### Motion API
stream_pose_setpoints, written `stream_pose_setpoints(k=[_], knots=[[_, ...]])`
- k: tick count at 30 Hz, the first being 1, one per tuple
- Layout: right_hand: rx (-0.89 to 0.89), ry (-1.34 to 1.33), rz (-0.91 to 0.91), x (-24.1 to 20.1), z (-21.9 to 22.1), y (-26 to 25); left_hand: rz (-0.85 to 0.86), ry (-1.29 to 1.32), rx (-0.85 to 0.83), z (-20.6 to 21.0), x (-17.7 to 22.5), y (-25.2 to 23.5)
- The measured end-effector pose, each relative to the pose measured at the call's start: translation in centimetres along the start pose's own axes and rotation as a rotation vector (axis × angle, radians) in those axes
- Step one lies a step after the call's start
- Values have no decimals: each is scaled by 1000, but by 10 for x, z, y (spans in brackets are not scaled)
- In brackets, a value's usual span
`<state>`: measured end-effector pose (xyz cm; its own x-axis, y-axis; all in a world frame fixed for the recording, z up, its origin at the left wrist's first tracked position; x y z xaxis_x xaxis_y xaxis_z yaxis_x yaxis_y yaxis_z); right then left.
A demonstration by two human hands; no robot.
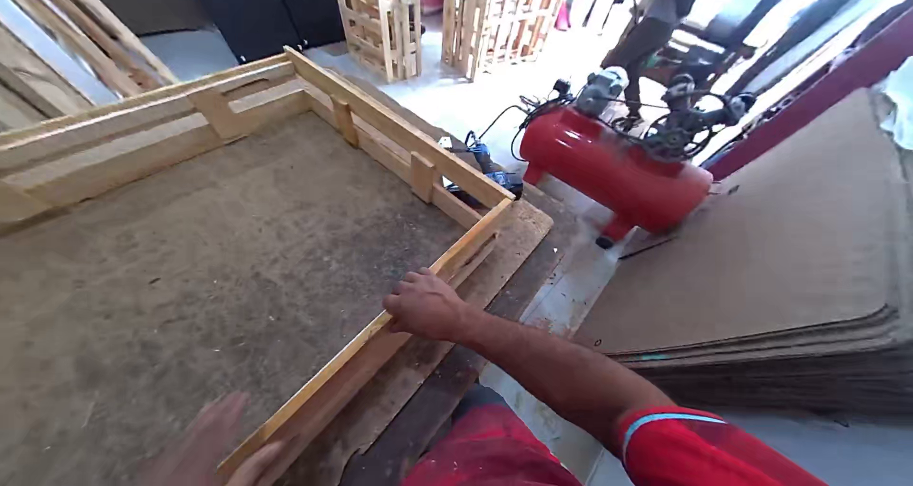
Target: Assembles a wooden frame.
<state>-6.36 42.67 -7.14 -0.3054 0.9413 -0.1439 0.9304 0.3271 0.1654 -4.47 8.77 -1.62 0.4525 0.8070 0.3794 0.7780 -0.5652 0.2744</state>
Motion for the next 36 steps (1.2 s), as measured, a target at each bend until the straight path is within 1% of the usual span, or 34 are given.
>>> stream_pose_setpoints(k=[2, 4, 6, 7, 9, 10, 11, 12, 13, 14, 15, 16, 18, 21, 24, 26, 29, 32, 36], knots=[[35, -21, -30, 2, 1, 5, 44, -23, -30, 13, 49, -53], [100, -87, -51, 11, -3, 18, 27, -31, -52, 30, 87, -96], [247, -205, -23, 37, -8, 43, 1, -40, -94, 46, 111, -130], [357, -277, 23, 59, -8, 59, -15, -45, -120, 52, 121, -145], [579, -412, 157, 118, -6, 93, -64, -46, -173, 60, 142, -170], [661, -471, 241, 155, -2, 107, -86, -50, -181, 63, 153, -183], [673, -521, 339, 196, 6, 119, -114, -51, -187, 66, 167, -195], [614, -563, 450, 236, 17, 128, -141, -59, -186, 68, 181, -206], [499, -608, 552, 276, 30, 131, -159, -73, -177, 69, 197, -219], [344, -654, 617, 312, 46, 129, -164, -85, -157, 71, 212, -234], [165, -690, 628, 339, 63, 123, -162, -90, -148, 74, 226, -247], [21, -704, 592, 355, 79, 116, -158, -89, -150, 76, 241, -260], [-127, -709, 462, 371, 101, 94, -149, -80, -157, 78, 269, -289], [-204, -686, 302, 366, 117, 67, -138, -90, -177, 80, 304, -323], [-134, -672, 255, 371, 126, 59, -101, -110, -168, 82, 316, -342], [-74, -659, 228, 375, 131, 59, -73, -121, -145, 81, 314, -343], [-7, -661, 186, 380, 137, 57, -56, -137, -157, 79, 314, -345], [-11, -648, 175, 381, 135, 57, -35, -144, -164, 80, 317, -345], [-1, -631, 174, 382, 137, 57, 25, -156, -123, 87, 322, -341]])
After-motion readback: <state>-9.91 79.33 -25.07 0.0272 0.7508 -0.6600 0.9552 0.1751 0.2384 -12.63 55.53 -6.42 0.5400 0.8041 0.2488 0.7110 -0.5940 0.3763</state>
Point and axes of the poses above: each hand's wrist, its own y-axis away from the middle knuckle, its own z-axis out of the palm, x = y × z, the point moved 3 cm from there along -y, towards the middle knuckle, and after that the axes turned 8 degrees about -x, right-handed, at the moved point
